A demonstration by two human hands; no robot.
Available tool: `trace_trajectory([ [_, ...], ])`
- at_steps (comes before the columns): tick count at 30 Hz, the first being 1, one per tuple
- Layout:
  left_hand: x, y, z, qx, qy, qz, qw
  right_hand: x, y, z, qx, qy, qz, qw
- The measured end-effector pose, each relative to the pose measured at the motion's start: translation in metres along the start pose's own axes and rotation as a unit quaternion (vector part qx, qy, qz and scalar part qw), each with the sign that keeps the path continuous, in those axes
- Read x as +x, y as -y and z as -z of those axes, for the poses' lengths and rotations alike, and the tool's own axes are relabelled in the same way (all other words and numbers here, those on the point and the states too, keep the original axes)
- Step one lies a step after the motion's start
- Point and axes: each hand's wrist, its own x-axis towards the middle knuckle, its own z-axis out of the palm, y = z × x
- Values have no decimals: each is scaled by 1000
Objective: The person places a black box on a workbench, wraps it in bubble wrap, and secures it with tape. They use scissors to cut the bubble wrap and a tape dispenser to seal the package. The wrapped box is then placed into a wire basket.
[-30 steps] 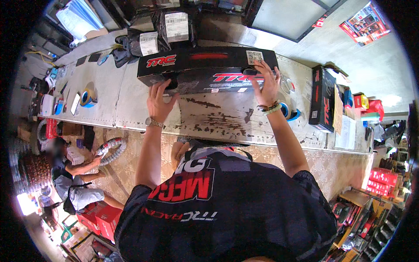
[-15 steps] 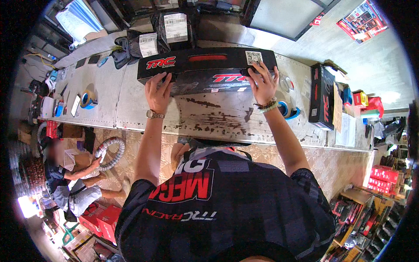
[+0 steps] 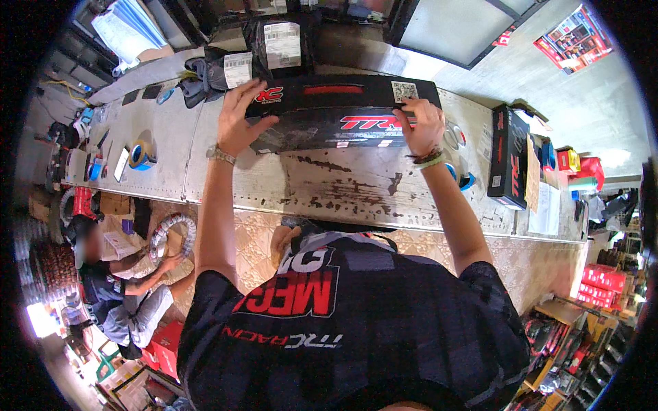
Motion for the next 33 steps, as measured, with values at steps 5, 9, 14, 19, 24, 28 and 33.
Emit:
trace_trajectory([
  [5, 28, 19, 2, 11, 234, 38, 971, 38, -25, 17, 83, 142, 72, 984],
  [9, 31, 26, -3, -14, 253, 55, 966, 50, -43, 6, 3, 258, 81, 963],
  [14, -1, 3, 0, 15, 215, 42, 976, 40, -50, 3, 7, 225, 99, 969],
  [19, 16, -64, 18, 77, 260, 165, 948, -29, -37, 18, 28, 30, -18, 999],
  [24, 86, -202, 88, -162, 179, -84, 967, -155, -64, 17, -134, -132, -281, 941],
  [28, 97, -293, 145, -280, 216, -304, 885, -229, -117, 1, -181, -176, -593, 764],
  [33, 105, -336, 132, -309, 202, -331, 868, -267, -160, -6, -249, 140, -716, 637],
])
